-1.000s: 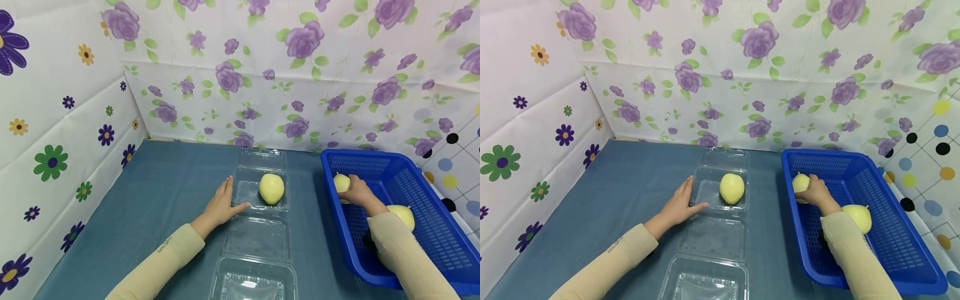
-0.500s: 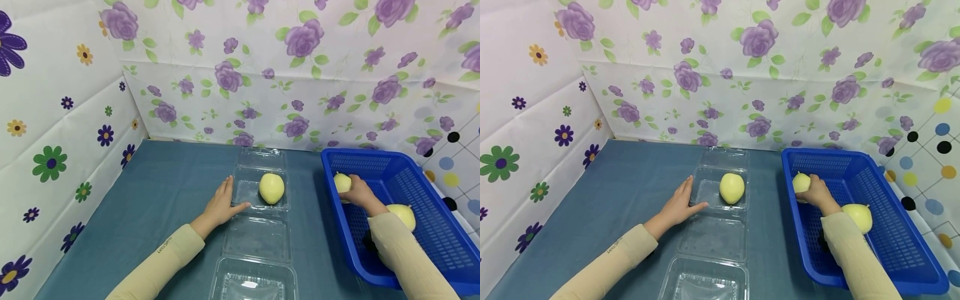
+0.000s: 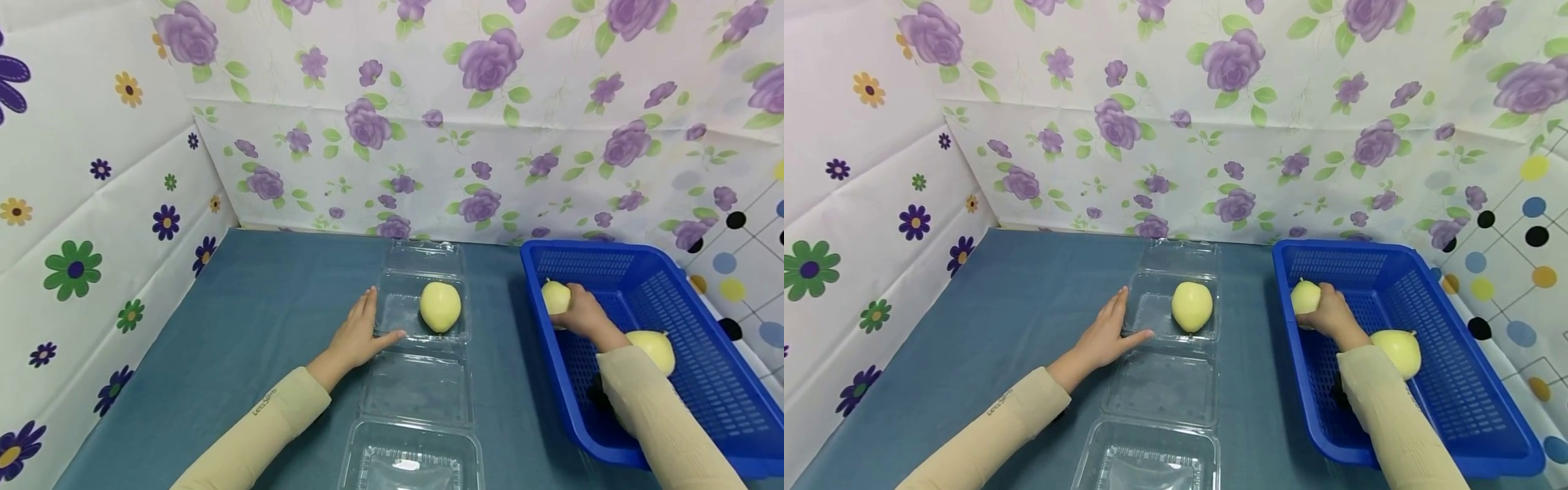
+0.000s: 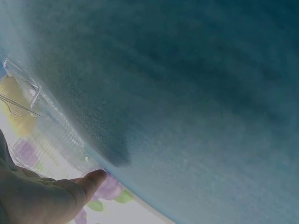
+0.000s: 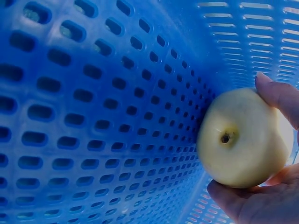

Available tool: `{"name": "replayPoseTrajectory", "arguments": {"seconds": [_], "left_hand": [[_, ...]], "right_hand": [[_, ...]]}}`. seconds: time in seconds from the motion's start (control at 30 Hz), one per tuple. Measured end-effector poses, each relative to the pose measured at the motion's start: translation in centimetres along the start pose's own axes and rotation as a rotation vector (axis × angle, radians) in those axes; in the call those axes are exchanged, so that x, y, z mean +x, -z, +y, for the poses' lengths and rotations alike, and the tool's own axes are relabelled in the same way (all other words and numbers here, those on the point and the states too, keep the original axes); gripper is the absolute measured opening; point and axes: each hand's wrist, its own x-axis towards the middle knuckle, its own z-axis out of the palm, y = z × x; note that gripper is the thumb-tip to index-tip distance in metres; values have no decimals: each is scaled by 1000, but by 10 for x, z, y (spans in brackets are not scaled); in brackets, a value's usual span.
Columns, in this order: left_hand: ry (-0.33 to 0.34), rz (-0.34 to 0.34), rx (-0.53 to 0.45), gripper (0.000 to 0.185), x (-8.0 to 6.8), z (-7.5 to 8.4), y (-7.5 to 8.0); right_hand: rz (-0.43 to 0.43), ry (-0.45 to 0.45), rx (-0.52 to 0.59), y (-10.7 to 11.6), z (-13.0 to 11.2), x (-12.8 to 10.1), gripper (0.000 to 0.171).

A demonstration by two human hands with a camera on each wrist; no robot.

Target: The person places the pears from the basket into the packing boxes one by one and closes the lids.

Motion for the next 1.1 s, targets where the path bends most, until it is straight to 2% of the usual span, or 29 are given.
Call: {"name": "replayPoseTrajectory", "arguments": {"seconds": [0.63, 1.1], "left_hand": [[-17, -3, -19, 105, -2, 1, -4], [-17, -3, -11, 105, 0, -1, 2]], "right_hand": [[-41, 15, -43, 3, 1, -6, 89], [-31, 5, -41, 4, -8, -4, 87]]}}
